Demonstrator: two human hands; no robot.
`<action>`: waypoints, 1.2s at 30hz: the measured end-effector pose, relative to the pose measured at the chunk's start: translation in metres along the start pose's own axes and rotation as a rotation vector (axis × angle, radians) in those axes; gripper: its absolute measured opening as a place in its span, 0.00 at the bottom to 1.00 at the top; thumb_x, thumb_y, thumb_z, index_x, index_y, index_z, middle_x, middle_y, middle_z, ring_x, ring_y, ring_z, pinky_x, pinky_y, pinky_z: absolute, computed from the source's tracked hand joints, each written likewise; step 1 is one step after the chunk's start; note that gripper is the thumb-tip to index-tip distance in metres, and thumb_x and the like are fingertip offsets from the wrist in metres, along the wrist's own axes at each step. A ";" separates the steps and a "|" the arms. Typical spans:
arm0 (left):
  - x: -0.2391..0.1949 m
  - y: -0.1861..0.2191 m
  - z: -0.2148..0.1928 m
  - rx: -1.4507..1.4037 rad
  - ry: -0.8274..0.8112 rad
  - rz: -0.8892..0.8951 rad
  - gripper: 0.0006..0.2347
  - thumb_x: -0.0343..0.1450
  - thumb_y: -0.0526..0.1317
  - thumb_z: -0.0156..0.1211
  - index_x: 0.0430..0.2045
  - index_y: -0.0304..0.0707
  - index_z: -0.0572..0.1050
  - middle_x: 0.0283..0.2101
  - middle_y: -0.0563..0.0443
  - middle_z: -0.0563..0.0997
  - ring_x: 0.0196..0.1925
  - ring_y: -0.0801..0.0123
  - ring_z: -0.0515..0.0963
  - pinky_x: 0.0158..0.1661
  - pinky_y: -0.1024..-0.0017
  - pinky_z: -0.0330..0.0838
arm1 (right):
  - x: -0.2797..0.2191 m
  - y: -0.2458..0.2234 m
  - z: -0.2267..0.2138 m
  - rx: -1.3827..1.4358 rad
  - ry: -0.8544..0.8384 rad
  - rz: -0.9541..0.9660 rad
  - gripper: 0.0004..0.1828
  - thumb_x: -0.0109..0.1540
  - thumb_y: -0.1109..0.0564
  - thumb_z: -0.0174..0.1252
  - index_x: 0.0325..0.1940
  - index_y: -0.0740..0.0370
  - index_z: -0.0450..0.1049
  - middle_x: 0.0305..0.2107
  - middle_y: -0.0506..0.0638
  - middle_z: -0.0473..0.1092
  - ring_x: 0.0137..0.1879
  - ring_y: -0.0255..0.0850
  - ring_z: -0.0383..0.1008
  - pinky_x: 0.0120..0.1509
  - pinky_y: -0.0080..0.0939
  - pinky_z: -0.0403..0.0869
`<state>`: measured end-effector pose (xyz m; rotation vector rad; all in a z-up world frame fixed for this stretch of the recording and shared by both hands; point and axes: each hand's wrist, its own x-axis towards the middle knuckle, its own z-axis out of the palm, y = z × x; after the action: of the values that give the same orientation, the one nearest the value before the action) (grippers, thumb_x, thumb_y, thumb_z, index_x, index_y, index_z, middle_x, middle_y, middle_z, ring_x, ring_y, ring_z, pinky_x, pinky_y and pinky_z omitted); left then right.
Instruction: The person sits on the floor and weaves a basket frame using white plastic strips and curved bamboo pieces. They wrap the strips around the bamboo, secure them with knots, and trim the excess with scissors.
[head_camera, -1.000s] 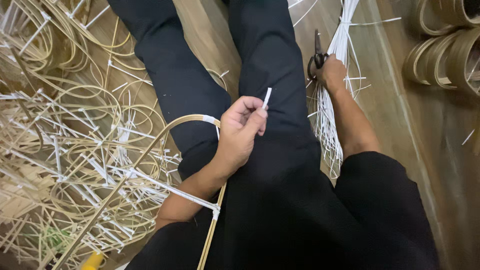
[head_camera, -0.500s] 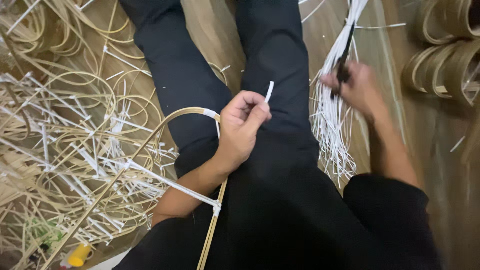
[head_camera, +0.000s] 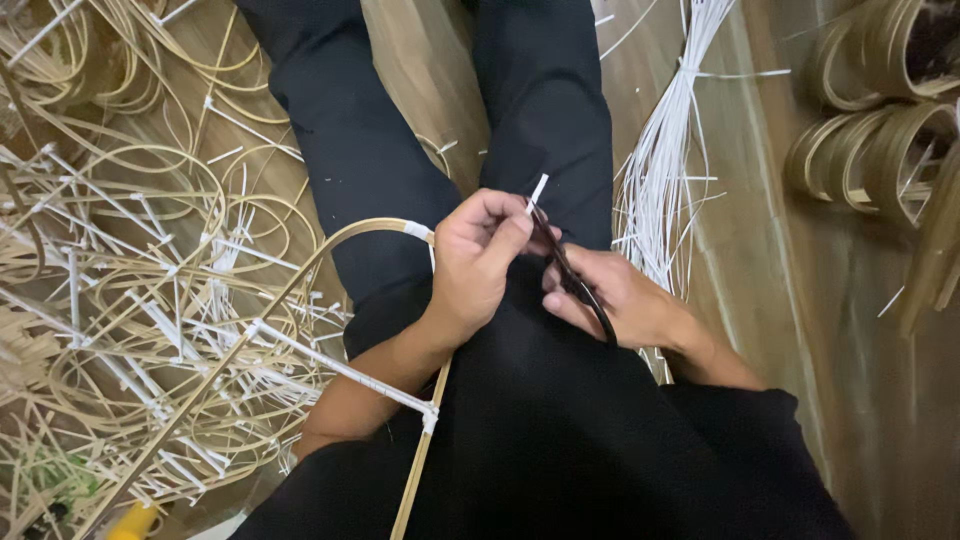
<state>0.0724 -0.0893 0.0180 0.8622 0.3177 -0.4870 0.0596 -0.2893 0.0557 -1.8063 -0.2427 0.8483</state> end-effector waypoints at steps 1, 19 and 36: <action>0.001 0.001 0.000 -0.004 -0.012 -0.001 0.02 0.78 0.29 0.53 0.39 0.27 0.73 0.41 0.43 0.81 0.45 0.64 0.85 0.48 0.67 0.81 | 0.000 0.002 0.000 0.023 0.009 -0.009 0.11 0.63 0.54 0.62 0.42 0.61 0.70 0.23 0.46 0.67 0.27 0.36 0.69 0.33 0.38 0.70; 0.002 0.000 -0.011 0.015 -0.117 -0.053 0.03 0.78 0.27 0.52 0.38 0.27 0.74 0.40 0.44 0.81 0.44 0.68 0.83 0.51 0.69 0.80 | -0.006 0.032 0.016 0.080 0.007 -0.068 0.09 0.65 0.55 0.58 0.34 0.62 0.70 0.15 0.46 0.64 0.19 0.35 0.64 0.27 0.37 0.65; 0.029 -0.020 -0.123 1.642 0.277 0.670 0.30 0.72 0.45 0.68 0.67 0.38 0.62 0.68 0.34 0.66 0.73 0.46 0.65 0.72 0.39 0.53 | 0.039 0.232 -0.033 0.208 0.670 0.262 0.15 0.70 0.50 0.59 0.41 0.67 0.72 0.30 0.46 0.70 0.35 0.35 0.69 0.39 0.38 0.67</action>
<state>0.0775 -0.0119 -0.0839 2.5259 -0.2322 0.1312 0.0570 -0.3866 -0.1609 -1.8388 0.5026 0.3820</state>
